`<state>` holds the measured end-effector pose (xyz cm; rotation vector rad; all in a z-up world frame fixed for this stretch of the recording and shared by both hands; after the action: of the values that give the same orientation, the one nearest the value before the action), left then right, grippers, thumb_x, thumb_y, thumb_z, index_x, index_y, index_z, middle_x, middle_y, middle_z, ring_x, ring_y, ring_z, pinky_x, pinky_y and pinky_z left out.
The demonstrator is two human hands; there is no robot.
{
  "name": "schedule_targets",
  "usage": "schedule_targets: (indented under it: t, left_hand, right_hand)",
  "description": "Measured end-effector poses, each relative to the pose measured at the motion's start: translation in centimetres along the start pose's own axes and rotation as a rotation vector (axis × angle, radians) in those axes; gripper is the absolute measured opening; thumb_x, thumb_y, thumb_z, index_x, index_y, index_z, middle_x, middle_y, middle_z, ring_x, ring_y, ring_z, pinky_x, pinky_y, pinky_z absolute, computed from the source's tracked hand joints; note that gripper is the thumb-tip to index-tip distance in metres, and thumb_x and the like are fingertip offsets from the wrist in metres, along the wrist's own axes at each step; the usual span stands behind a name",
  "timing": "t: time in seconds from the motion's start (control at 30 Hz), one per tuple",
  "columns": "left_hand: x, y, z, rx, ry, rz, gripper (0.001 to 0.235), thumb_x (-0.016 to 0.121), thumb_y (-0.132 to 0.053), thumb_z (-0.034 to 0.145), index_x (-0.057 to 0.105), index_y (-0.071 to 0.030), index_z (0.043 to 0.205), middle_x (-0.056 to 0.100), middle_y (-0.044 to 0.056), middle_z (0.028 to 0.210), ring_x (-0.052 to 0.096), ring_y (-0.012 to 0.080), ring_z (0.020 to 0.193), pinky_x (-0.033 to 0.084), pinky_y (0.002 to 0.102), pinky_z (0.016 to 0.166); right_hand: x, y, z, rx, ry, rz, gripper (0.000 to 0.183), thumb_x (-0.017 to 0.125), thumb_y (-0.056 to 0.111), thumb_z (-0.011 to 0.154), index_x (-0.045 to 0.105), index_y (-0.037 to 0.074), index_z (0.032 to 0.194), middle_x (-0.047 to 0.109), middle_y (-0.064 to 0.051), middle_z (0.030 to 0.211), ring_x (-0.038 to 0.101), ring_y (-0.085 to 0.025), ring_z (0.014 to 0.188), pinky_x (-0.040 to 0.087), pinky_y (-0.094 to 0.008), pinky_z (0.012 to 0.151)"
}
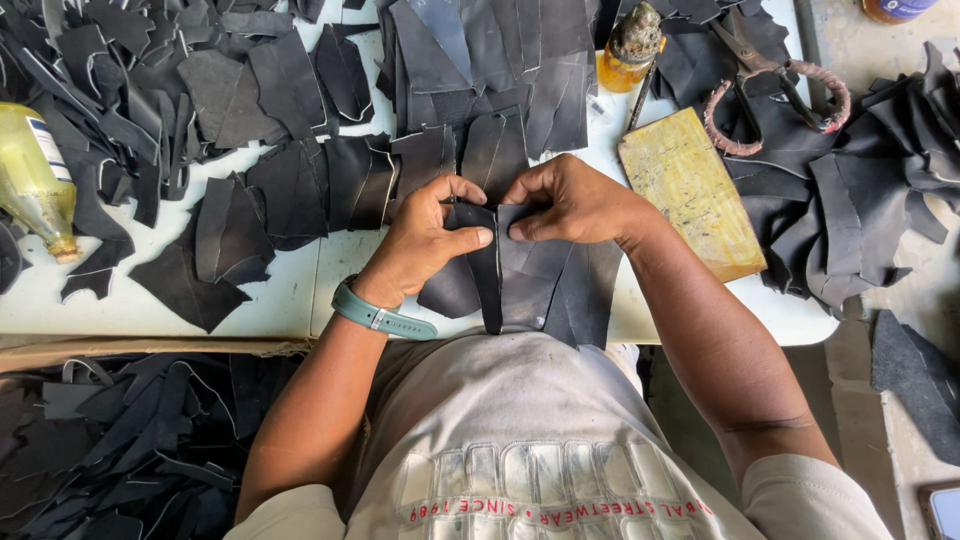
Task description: The person aligns two black leather pieces on a white table, applies glue to the edges, and presses them together using a wooden block. They repeat this process for multiple pairs, occasionally using a pencil to mark the leather. The workspace is cluttered with leather scraps, scissors, and glue bottles.
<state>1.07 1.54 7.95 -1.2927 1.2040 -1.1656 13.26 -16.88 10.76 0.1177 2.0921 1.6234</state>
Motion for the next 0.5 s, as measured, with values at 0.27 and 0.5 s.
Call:
schedule_targets:
  t: [0.27,0.5]
  left_hand:
    - [0.1,0.8,0.1,0.049,-0.080,0.049,0.038,0.077,0.001,0.078,0.062,0.000,0.113,0.066,0.003,0.102,0.065,0.0069,0.085,0.055,0.022,0.074]
    - [0.3,1.3,0.5,-0.012,-0.109,0.058,0.017,0.073,-0.005,0.087,0.074,0.002,0.102,0.070,-0.001,0.086,0.063,0.0050,0.077,0.052,0.021,0.070]
  right_hand:
    - [0.7,0.0,0.1,-0.016,-0.080,-0.090,0.028,0.082,0.005,0.079,0.076,-0.002,0.106,0.077,-0.006,0.091,0.069,-0.010,0.084,0.058,-0.027,0.079]
    - [1.0,0.8,-0.2,0.034,-0.163,-0.178,0.026,0.083,0.010,0.080,0.078,0.002,0.103,0.079,-0.006,0.088,0.072,-0.012,0.081,0.057,-0.030,0.079]
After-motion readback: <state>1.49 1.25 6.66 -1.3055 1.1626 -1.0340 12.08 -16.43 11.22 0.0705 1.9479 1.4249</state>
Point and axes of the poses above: each hand's wrist, its own z-axis towards the middle knuckle, its own x-axis out of the palm, y = z × x, the point moved 2 cm from there along z, towards the middle knuckle
